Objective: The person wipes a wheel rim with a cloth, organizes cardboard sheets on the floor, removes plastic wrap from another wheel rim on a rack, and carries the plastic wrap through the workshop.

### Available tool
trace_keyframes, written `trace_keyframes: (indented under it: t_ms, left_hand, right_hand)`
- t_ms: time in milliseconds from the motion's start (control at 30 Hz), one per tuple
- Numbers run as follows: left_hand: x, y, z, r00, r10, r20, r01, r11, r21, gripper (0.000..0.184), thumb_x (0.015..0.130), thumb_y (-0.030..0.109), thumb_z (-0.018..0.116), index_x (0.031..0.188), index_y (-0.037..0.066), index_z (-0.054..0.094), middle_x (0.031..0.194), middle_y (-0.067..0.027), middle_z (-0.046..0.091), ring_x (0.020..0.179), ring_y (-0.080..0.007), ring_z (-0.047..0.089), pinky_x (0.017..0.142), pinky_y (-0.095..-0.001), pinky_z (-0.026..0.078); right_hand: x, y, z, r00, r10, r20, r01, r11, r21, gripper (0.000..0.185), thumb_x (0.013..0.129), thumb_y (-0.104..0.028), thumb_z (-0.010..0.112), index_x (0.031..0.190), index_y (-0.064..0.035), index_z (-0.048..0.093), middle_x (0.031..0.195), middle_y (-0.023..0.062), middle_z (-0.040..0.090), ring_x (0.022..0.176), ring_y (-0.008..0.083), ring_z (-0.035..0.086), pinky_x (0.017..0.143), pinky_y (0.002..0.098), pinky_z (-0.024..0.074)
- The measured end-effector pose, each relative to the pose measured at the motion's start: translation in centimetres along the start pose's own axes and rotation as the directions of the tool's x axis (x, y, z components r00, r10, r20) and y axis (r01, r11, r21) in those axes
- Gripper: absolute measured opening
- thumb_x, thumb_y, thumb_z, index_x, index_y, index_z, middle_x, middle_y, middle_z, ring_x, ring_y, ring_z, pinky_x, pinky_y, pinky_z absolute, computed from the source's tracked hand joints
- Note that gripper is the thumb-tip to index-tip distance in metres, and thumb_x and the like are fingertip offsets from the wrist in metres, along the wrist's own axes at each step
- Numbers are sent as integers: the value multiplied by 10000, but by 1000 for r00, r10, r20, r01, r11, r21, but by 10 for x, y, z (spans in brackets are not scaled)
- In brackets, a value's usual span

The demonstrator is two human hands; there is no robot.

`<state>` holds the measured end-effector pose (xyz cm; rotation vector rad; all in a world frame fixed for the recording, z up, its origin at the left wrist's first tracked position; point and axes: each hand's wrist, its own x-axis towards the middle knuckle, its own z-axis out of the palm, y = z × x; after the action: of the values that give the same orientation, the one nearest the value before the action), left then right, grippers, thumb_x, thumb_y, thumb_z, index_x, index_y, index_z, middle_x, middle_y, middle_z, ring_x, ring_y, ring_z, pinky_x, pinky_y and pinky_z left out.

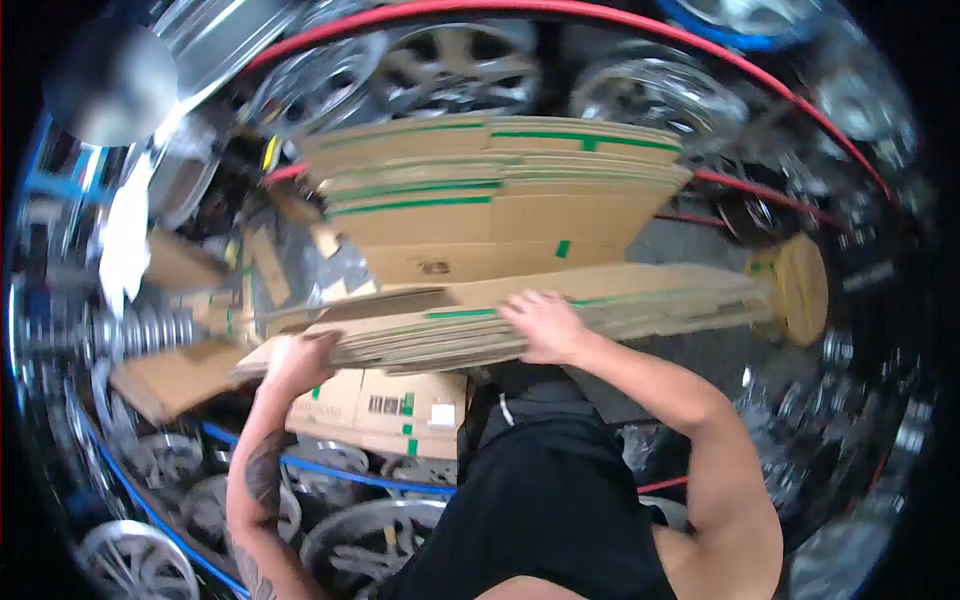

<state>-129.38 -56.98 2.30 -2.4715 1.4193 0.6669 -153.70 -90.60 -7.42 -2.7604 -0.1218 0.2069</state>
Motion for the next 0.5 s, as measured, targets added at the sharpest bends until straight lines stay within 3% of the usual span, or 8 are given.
trace_keyframes:
  t_ms: [67, 100, 133, 233, 300, 367, 433, 500]
  left_hand:
    - [21, -39, -20, 995, -97, 39, 94, 994, 63, 593, 681, 238, 732, 1258, 162, 617, 1030, -145, 705, 948, -356, 670, 803, -456, 541]
    - [30, -64, -20, 983, -170, 68, 165, 984, 74, 588, 678, 227, 735, 1253, 169, 624, 1031, -149, 703, 948, -363, 668, 806, -458, 540]
    - [41, -102, 2, 984, -171, -51, 174, 981, 84, 585, 686, 221, 738, 1258, 172, 622, 1026, -163, 701, 931, -372, 669, 806, -465, 539]
    - [71, -214, 99, 898, -371, -237, 368, 928, -60, 601, 736, 202, 734, 1317, 169, 585, 1030, -205, 688, 923, -402, 658, 826, -486, 530]
    - [94, -162, 87, 879, -475, 52, 470, 879, 75, 654, 792, 171, 705, 1410, 135, 493, 1084, -224, 669, 955, -405, 650, 839, -473, 529]
    - [120, -122, 101, 934, -356, 21, 343, 882, -323, 696, 814, 92, 677, 1456, 114, 410, 1149, -200, 648, 995, -317, 642, 832, -398, 525]
    - [129, -90, 143, 967, -256, -12, 182, 719, -670, 745, 836, 13, 649, 1503, 93, 327, 1214, -176, 628, 1034, -229, 634, 825, -324, 521]
    - [132, -74, 195, 986, -102, 131, 153, 255, -955, 715, 857, -26, 618, 1501, 99, 335, 1257, -147, 611, 1059, -168, 604, 832, -283, 505]
  right_hand:
    - [47, -5, -1, 988, -71, -138, 79, 996, 51, 756, 578, -236, 803, 1267, -80, 532, 1238, 99, 572, 1172, 280, 548, 954, 448, 468]
    - [76, -8, 3, 994, -77, -75, 84, 992, 97, 783, 562, -246, 813, 1271, -72, 530, 1259, 115, 572, 1175, 274, 555, 957, 435, 469]
    - [102, -9, 17, 968, -139, -209, 161, 982, 94, 773, 590, -251, 808, 1288, -77, 525, 1252, 126, 578, 1166, 267, 563, 957, 419, 473]
    - [184, -23, 59, 1000, -7, -16, 7, 999, 37, 755, 708, -293, 743, 1401, -148, 478, 1405, 126, 502, 1306, 288, 473, 1102, 523, 327]
    - [222, -21, 100, 996, 52, -79, -60, 993, -104, 604, 847, -331, 618, 1419, -205, 470, 1498, 114, 426, 1358, 313, 425, 1131, 577, 253]
    - [257, -3, 121, 964, 152, -218, -174, 981, -87, 432, 931, -297, 498, 1356, -233, 542, 1545, 112, 364, 1400, 355, 362, 1148, 601, 205]
    - [267, 20, 122, 914, 257, -313, -273, 962, -8, 375, 944, -273, 476, 1296, -230, 596, 1545, 114, 361, 1411, 354, 343, 1156, 606, 187]
    - [261, 54, 94, 933, 313, -179, -321, 947, -17, 318, 933, -280, 491, 1200, -230, 656, 1544, 105, 364, 1428, 322, 322, 1160, 604, 190]
